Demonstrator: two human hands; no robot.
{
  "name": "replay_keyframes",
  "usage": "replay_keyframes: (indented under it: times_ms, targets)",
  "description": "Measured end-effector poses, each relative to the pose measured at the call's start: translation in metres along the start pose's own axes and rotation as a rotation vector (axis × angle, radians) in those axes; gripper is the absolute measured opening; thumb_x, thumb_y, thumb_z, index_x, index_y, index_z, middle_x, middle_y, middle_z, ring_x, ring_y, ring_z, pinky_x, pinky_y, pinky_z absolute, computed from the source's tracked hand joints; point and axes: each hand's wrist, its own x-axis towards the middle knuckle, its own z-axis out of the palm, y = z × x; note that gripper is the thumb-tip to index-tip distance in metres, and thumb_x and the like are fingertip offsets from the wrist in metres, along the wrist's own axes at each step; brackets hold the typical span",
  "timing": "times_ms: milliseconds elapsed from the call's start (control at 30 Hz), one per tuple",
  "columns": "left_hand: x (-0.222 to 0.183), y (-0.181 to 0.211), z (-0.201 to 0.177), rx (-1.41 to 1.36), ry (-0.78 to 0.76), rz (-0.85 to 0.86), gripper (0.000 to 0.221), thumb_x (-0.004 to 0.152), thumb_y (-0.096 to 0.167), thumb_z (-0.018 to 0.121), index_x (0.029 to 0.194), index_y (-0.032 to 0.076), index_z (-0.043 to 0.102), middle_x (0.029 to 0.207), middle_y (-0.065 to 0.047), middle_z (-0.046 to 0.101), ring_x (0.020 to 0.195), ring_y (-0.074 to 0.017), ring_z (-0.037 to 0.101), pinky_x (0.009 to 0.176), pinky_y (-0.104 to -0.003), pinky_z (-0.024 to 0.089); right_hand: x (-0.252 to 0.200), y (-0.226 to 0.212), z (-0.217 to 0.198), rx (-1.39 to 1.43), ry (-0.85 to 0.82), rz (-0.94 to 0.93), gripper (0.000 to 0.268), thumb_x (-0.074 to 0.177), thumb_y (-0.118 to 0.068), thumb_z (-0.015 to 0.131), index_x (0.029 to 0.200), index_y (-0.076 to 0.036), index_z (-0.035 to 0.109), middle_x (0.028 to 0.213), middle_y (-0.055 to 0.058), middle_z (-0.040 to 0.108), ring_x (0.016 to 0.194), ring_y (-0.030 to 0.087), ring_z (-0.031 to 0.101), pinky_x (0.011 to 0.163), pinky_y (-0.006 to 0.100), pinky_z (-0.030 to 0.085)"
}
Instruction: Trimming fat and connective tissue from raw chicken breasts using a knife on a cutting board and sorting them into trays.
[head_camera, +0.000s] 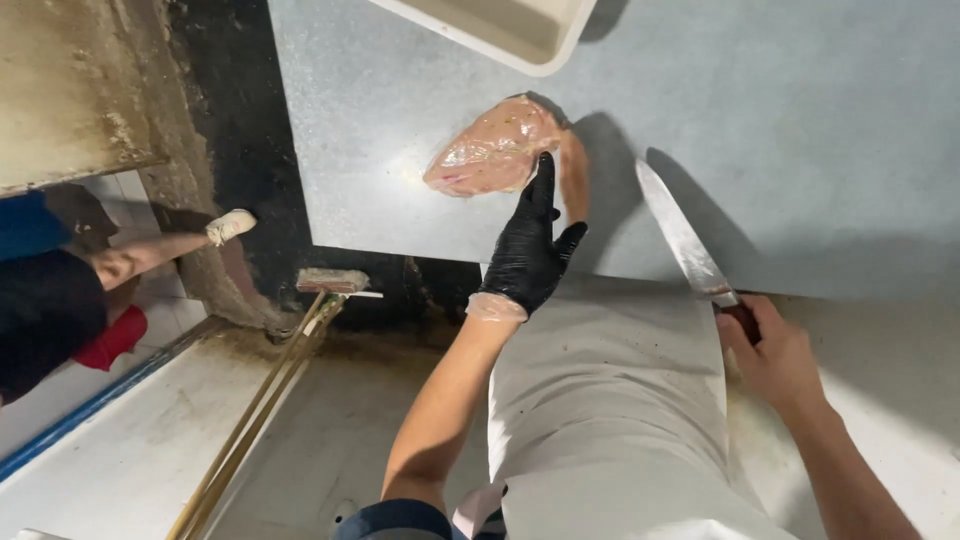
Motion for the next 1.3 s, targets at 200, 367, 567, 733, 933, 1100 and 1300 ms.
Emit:
replay_keyframes:
  times_ms: [200,367,567,733,933,1100,1300]
  targets:
    - [0.002,-0.009,0.061,0.557,0.115,0.167,0.058,0.099,0.022,0.067,0.153,0.01,0.049,0.146,-0.019,0.06,0.12,-0.0385,0.063,0.098,-0.047,0.054,0.022,0.028,-0.02,0.013,-0.005,-0.016,0.04,0.105,-0.04,0.054,0.13,-0.009,0.06,0.091,0.012,0.073,0.081,0.037,0.066,0.076,0.045,0.049]
    - [0.027,-0.04,0.094,0.784,0.216,0.276,0.059,0.104,0.025,0.061,0.157,0.008,0.044,0.159,-0.016,0.052,0.143,-0.0371,0.054,0.119,-0.05,0.045,0.049,0.014,-0.003,0.131,-0.039,-0.196,0.028,0.106,-0.036,0.056,0.113,-0.009,0.059,0.078,0.004,0.062,0.068,0.028,0.06,0.069,0.039,0.045]
    - [0.055,-0.036,0.112,0.881,0.18,0.121,0.077,0.105,0.041,0.062,0.169,0.019,0.025,0.174,-0.009,0.032,0.162,-0.0293,0.031,0.135,-0.046,0.023,0.079,0.017,0.019,0.233,0.073,-0.389,0.037,0.105,-0.038,0.064,0.118,-0.004,0.065,0.064,0.018,0.064,0.054,0.029,0.065,0.049,0.041,0.048]
    - [0.056,-0.044,0.124,0.856,0.22,0.064,0.08,0.107,0.049,0.055,0.171,0.018,0.018,0.178,-0.009,0.019,0.166,-0.0284,0.021,0.137,-0.048,0.017,0.091,0.007,0.027,0.099,-0.005,-0.394,0.046,0.106,-0.043,0.059,0.131,-0.005,0.058,0.088,0.028,0.073,0.083,0.045,0.075,0.064,0.053,0.059]
    - [0.057,-0.042,0.128,0.834,0.214,0.035,0.078,0.108,0.053,0.048,0.171,0.019,0.018,0.178,-0.008,0.021,0.165,-0.0285,0.021,0.137,-0.049,0.015,0.107,-0.019,0.038,0.112,-0.111,-0.311,0.051,0.108,-0.048,0.053,0.139,-0.007,0.052,0.105,0.029,0.075,0.098,0.045,0.074,0.078,0.055,0.061]
    - [0.056,-0.045,0.134,0.858,0.21,0.011,0.08,0.106,0.054,0.048,0.171,0.02,0.015,0.178,-0.007,0.018,0.166,-0.0279,0.018,0.137,-0.05,0.016,0.096,0.005,0.054,0.124,-0.05,-0.383,0.041,0.109,-0.046,0.053,0.126,-0.01,0.053,0.077,0.022,0.071,0.067,0.037,0.073,0.056,0.047,0.054]
    - [0.054,-0.047,0.138,0.829,0.215,0.006,0.084,0.104,0.056,0.049,0.171,0.019,0.014,0.179,-0.007,0.017,0.166,-0.0294,0.016,0.136,-0.052,0.017,0.087,0.029,0.063,0.13,-0.004,-0.46,0.038,0.111,-0.048,0.049,0.117,-0.011,0.054,0.065,0.013,0.064,0.051,0.02,0.063,0.047,0.032,0.048]
